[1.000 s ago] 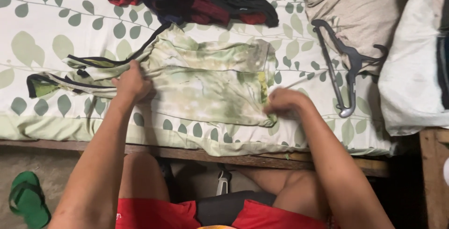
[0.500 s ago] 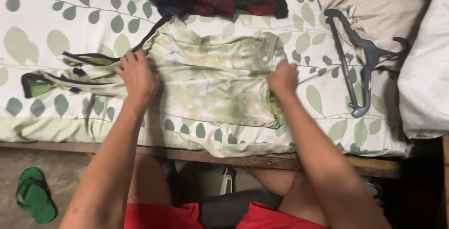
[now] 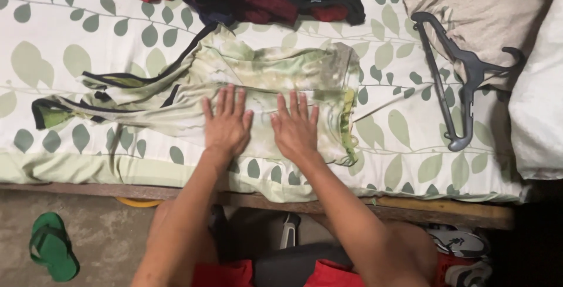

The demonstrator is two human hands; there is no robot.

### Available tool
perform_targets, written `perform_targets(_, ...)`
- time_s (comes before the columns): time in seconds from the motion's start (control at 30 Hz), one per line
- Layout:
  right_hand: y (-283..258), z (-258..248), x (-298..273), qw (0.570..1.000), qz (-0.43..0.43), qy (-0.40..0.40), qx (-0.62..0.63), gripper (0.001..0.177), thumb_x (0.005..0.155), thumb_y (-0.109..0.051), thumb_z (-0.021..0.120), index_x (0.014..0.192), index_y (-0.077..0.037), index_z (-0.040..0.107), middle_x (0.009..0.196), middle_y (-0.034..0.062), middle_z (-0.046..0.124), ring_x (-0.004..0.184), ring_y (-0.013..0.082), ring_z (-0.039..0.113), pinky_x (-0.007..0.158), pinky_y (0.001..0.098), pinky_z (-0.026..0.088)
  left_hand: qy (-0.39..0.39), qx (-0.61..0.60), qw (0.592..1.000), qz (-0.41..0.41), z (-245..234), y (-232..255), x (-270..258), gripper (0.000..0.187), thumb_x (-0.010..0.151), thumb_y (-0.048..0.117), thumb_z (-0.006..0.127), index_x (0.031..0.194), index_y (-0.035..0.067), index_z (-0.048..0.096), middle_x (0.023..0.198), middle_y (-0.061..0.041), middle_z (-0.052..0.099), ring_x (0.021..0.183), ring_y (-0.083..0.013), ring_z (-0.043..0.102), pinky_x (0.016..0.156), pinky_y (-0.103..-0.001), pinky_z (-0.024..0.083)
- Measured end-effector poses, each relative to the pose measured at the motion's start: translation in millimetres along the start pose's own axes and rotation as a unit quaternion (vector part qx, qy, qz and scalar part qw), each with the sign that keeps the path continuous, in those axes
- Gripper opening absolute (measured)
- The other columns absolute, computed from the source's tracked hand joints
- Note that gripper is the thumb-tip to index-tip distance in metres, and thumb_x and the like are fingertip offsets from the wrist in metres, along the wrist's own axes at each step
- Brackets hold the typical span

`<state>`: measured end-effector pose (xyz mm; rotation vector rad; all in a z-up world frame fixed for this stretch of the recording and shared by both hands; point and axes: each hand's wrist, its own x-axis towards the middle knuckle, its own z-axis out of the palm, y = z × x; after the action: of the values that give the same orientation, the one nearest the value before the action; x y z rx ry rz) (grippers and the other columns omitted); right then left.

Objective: The recorder folds various items of clothing, including shorts and tank tops, on a bed and places them in a shelf.

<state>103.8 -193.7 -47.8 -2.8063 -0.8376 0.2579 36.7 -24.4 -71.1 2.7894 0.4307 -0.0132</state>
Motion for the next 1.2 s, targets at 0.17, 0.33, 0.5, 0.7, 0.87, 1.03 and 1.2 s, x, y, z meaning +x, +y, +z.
perform_targets(0.17, 35, 6, 30, 0.996, 0.005, 0.091, 0.015, 0.052, 0.103, -0.038, 0.045, 0.145, -0.008, 0.051, 0.154, 0.0188, 0.042, 0.145, 0.036, 0.034, 0.117, 0.0618, 0.016, 0.037, 0.02, 0.999, 0.035, -21, -10, 14, 0.059, 0.101, 0.036, 0.046, 0.151, 0.004, 0.039, 0.161, -0.018, 0.033, 0.146, -0.0354, 0.034, 0.116, -0.061, 0.02)
perform_targets(0.33, 82, -10, 89, 0.988, 0.037, 0.15, 0.021, 0.031, 0.105, -0.027, 0.054, 0.124, -0.005, 0.065, 0.138, 0.0139, 0.058, 0.131, 0.0327, 0.051, 0.118, 0.0541, 0.029, 0.074, 0.014, 0.994, 0.075, -37, -13, 77, 0.064, 0.083, 0.009, 0.062, 0.144, -0.001, 0.047, 0.158, -0.024, 0.04, 0.122, -0.0393, 0.054, 0.101, -0.052, 0.044)
perform_targets(0.5, 138, -7, 152, 0.983, 0.024, 0.181, -0.036, 0.038, 0.089, -0.014, 0.06, 0.124, -0.002, 0.061, 0.137, 0.0206, 0.057, 0.127, 0.0399, 0.05, 0.1, 0.0614, 0.032, -0.031, 0.079, 0.992, 0.096, -9, -16, 149, 0.052, 0.09, 0.009, 0.061, 0.139, 0.001, 0.049, 0.158, -0.022, 0.042, 0.119, -0.0388, 0.063, 0.097, -0.051, 0.052)
perform_targets(0.7, 146, -33, 165, 0.997, 0.044, 0.065, -0.021, 0.046, 0.09, -0.008, 0.058, 0.136, -0.006, 0.057, 0.134, 0.0167, 0.059, 0.122, 0.0419, 0.052, 0.105, 0.0566, 0.036, -0.014, 0.091, 0.994, 0.06, 3, -24, 188, 0.064, 0.087, 0.009, 0.061, 0.147, 0.005, 0.039, 0.154, -0.022, 0.04, 0.105, -0.0408, 0.068, 0.086, -0.053, 0.054)
perform_targets(0.87, 157, -36, 173, 0.996, 0.048, 0.012, -0.071, 0.035, 0.088, -0.007, 0.062, 0.122, -0.008, 0.067, 0.128, 0.0186, 0.061, 0.122, 0.0401, 0.054, 0.104, 0.0538, 0.039, -0.048, 0.127, 0.991, 0.021, -4, -47, 200, 0.049, 0.091, 0.011, 0.062, 0.139, 0.006, 0.054, 0.134, -0.021, 0.057, 0.103, -0.0388, 0.071, 0.086, -0.052, 0.055)
perform_targets(1.03, 146, -67, 162, 0.99, 0.023, 0.038, -0.133, 0.027, 0.077, -0.004, 0.065, 0.102, -0.01, 0.076, 0.121, 0.017, 0.063, 0.118, 0.0403, 0.054, 0.098, 0.0585, 0.033, -0.018, 0.184, 0.983, 0.017, -36, -69, 186, 0.029, 0.087, 0.011, 0.066, 0.114, 0.008, 0.072, 0.128, -0.019, 0.061, 0.098, -0.0351, 0.073, 0.081, -0.048, 0.057)
perform_targets(1.2, 140, -99, 139, 0.98, -0.023, 0.021, -0.194, 0.024, 0.074, -0.003, 0.065, 0.095, -0.009, 0.076, 0.1, 0.0128, 0.073, 0.113, 0.033, 0.059, 0.101, 0.0629, 0.027, 0.067, 0.189, 0.979, 0.046, -35, -108, 159, 0.015, 0.093, 0.01, 0.065, 0.107, 0.009, 0.072, 0.113, -0.016, 0.067, 0.089, -0.0351, 0.074, 0.072, -0.047, 0.058)
